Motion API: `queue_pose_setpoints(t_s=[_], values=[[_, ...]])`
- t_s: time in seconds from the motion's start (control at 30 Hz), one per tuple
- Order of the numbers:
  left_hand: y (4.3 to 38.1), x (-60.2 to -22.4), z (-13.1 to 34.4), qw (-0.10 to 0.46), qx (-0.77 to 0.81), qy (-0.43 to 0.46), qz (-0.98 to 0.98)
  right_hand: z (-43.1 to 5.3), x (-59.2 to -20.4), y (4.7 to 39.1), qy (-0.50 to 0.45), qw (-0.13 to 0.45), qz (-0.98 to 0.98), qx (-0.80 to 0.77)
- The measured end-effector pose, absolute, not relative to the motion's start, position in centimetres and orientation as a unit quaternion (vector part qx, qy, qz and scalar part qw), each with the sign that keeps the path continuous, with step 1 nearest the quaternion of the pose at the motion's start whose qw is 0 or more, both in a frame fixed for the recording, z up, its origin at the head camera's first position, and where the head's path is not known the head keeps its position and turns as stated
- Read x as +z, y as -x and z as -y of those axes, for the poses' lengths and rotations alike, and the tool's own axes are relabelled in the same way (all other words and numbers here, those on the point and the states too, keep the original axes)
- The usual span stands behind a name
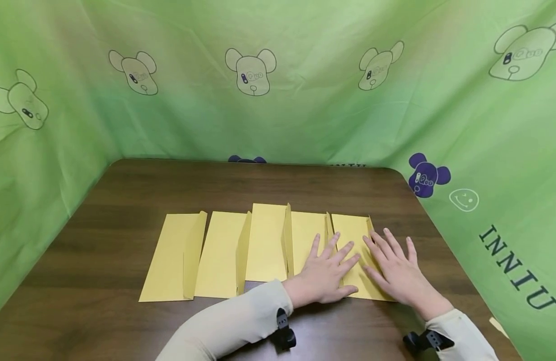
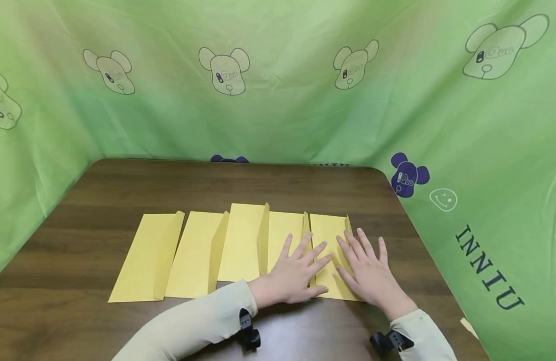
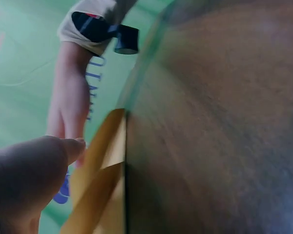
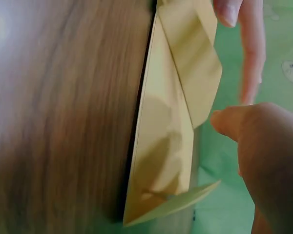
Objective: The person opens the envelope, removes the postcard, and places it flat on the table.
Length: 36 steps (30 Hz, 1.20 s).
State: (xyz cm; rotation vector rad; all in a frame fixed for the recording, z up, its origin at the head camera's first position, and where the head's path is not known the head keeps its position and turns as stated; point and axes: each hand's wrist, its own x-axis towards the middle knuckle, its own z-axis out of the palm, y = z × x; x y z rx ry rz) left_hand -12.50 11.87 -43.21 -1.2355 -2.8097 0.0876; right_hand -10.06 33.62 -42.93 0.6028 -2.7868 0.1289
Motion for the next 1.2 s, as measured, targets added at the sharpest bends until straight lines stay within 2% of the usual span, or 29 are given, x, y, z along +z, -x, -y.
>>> queue_pose_setpoints(t_s=[0.37, 0.87, 1.2], values=[[12.3, -44.5, -13.7, -0.051, 0.075, 0.391, 0.916, -34.6, -44.2, 10.6, -0.237, 0.148, 0.96, 0.027], [12.9, -44.5, -13.8, -0.097, 0.05, 0.388, 0.915, -36.7, -43.7, 11.5, -0.326, 0.183, 0.927, -0.033], [13.0, -44.7, -13.7, -0.101, 0.048, 0.389, 0.914, -38.3, -43.5, 12.3, -0.302, 0.15, 0.941, -0.038]])
